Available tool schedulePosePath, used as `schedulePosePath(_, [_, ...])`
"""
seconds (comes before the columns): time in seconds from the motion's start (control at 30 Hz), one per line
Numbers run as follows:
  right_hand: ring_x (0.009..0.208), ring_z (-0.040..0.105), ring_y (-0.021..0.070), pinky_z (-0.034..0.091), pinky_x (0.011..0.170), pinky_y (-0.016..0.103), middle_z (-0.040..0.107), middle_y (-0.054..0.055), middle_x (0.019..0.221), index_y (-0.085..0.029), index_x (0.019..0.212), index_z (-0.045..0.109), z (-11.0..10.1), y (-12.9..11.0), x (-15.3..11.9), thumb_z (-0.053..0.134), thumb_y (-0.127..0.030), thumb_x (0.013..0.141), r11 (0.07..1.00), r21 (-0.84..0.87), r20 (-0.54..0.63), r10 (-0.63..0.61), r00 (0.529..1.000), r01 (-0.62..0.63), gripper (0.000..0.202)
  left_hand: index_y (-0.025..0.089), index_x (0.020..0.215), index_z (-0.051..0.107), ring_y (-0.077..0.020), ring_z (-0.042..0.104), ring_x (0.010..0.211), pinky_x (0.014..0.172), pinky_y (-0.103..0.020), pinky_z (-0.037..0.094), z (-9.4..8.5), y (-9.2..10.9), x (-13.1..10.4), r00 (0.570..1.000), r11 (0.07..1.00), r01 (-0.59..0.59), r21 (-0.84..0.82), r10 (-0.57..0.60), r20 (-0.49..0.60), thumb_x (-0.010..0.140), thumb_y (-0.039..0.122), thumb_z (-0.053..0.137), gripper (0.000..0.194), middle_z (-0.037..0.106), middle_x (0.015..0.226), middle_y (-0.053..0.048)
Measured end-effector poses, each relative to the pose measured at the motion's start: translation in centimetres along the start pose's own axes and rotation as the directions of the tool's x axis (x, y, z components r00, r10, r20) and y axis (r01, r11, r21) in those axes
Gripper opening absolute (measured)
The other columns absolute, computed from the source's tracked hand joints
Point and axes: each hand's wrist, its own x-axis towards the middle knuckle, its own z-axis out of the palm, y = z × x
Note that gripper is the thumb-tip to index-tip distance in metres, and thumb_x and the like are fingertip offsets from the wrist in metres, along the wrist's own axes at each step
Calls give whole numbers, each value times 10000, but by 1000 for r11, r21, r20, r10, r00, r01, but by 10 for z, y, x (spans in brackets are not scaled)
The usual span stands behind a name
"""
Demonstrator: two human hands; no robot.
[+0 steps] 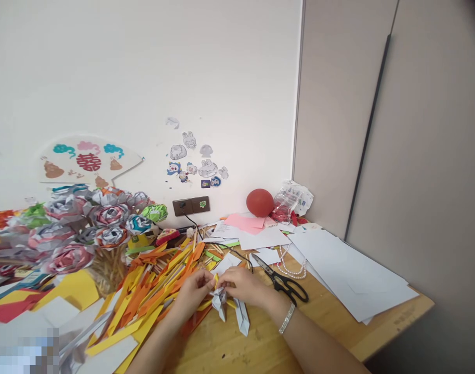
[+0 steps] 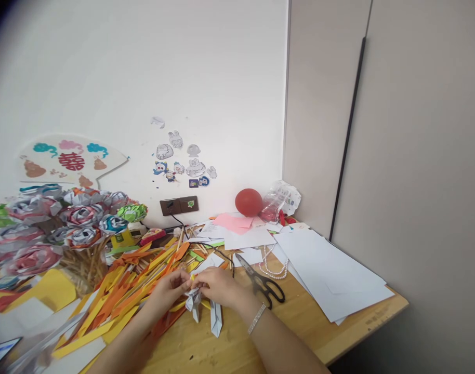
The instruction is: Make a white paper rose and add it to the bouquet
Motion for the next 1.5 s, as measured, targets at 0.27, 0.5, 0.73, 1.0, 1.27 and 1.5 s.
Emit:
schedulePosePath(0.27, [720, 582, 138, 444, 656, 212, 645, 12, 749, -187, 825, 660, 9, -5, -1, 561, -8, 667, 996, -10, -119, 85, 989, -87, 259, 159, 581, 544, -110, 453, 501, 514, -232, 346, 3, 1, 0, 999, 999, 0, -37, -2, -52, 581, 505, 658, 365, 504, 526, 35])
schedulePosePath(0.5, [763, 593, 169, 459, 729, 265, 685, 58, 778, -145, 788, 681, 14, 6, 3, 570, -39, 733, 992, -85, -98, -102, 990, 94, 163, 159, 572, 547, -107, 451, 487, 501, -232, 348, 3, -2, 1, 997, 999, -20, -26, 18, -77, 598, 496, 656, 355, 509, 514, 32])
schedulePosePath(0.73, [825, 599, 166, 456, 775, 257, 686, 51, 855, -172, 872, 691, 2, -1, 1, 521, -13, 745, 993, 14, -52, -120, 991, 121, 265, 160, 558, 536, -102, 445, 469, 487, -232, 358, 0, -2, 2, 995, 999, -10, -52, 5, -101, 556, 537, 666, 398, 499, 496, 40])
schedulePosePath(1.0, [859, 597, 156, 461, 804, 278, 676, 56, 878, -176, 850, 680, 5, -4, -1, 498, 5, 647, 987, 134, -128, -76, 989, 94, 327, 171, 550, 515, -109, 458, 459, 484, -238, 352, 2, 0, 1, 992, 997, 27, -69, -35, -119, 509, 575, 672, 436, 504, 492, 37])
schedulePosePath(1.27, [864, 587, 152, 451, 807, 274, 664, 43, 883, -181, 865, 674, 2, -5, -1, 534, -5, 675, 979, 196, -112, -31, 993, 53, 294, 173, 566, 512, -106, 451, 457, 482, -236, 345, 2, -2, 2, 989, 994, 45, -99, -58, -133, 496, 597, 668, 457, 494, 498, 42])
schedulePosePath(1.5, [840, 585, 147, 445, 795, 269, 656, 23, 832, -184, 810, 679, 9, 1, 0, 630, -79, 714, 961, 277, -85, 50, 995, -25, 150, 159, 574, 552, -108, 462, 483, 494, -233, 348, 2, -9, 4, 990, 998, -19, -68, 9, -140, 538, 539, 683, 404, 524, 513, 25])
